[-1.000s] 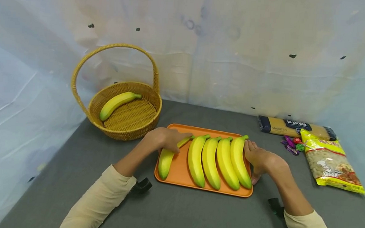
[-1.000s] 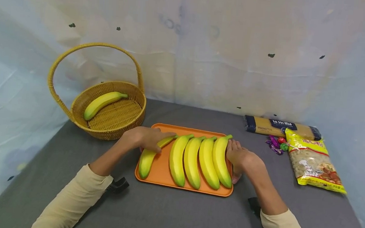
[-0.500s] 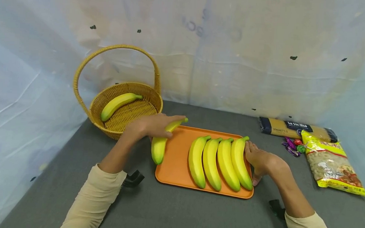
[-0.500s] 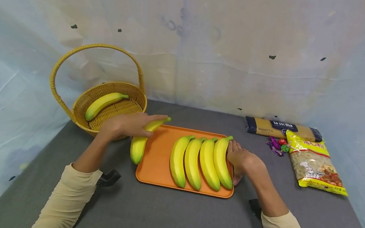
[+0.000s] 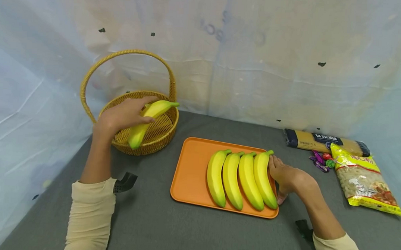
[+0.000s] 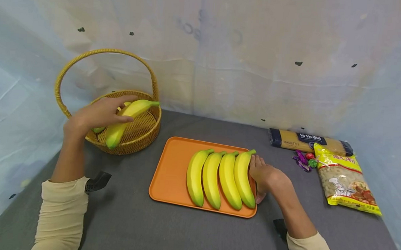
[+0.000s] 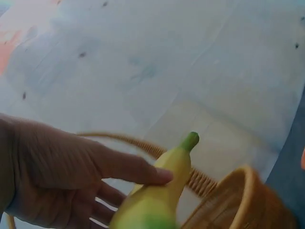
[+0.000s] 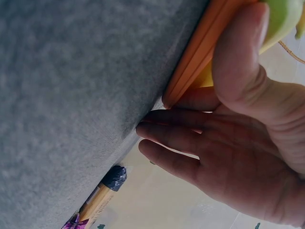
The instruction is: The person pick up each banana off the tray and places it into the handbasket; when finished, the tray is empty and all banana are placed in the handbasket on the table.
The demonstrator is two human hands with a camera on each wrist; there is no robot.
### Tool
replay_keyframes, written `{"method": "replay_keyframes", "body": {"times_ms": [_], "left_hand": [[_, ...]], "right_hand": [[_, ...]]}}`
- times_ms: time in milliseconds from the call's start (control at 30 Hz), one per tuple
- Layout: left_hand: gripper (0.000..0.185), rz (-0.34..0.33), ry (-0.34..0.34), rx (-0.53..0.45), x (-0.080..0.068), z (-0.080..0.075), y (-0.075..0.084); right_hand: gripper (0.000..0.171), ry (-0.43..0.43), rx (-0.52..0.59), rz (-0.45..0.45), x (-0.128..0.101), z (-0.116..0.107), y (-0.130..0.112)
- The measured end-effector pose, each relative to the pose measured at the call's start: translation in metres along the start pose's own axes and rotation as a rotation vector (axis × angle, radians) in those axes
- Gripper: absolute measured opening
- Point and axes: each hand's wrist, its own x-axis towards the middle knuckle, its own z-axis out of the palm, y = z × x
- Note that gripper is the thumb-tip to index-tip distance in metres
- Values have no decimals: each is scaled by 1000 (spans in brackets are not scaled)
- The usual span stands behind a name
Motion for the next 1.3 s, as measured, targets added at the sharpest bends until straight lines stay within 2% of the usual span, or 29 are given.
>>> {"method": "replay_keyframes", "body": {"times_ms": [200,367,567,767,900,1033,1300], "left_hand": [[67,-66,50,12,6,-2,-34],[69,-109,72,20,17,12,-55],[66,-187,33,15,32,30,-71],[58,-302,-7,16,38,46,-77],[58,-358,56,34,39,54,-78],[60,-371,114,30,40,57,-82],[62,-371,116,26,41,55,-78]], "right_hand": [[139,7,5,5,-4,-2,0],[139,3,0,1,-4,-2,2],[140,0,-2,-5,-1,-3,4],[141,-1,5,0,-1,-3,4],[140,-4,9,5,-2,-3,5],[141,-2,15,3,-2,-3,5],[141,4,3,-1,-1,-2,5]]}}
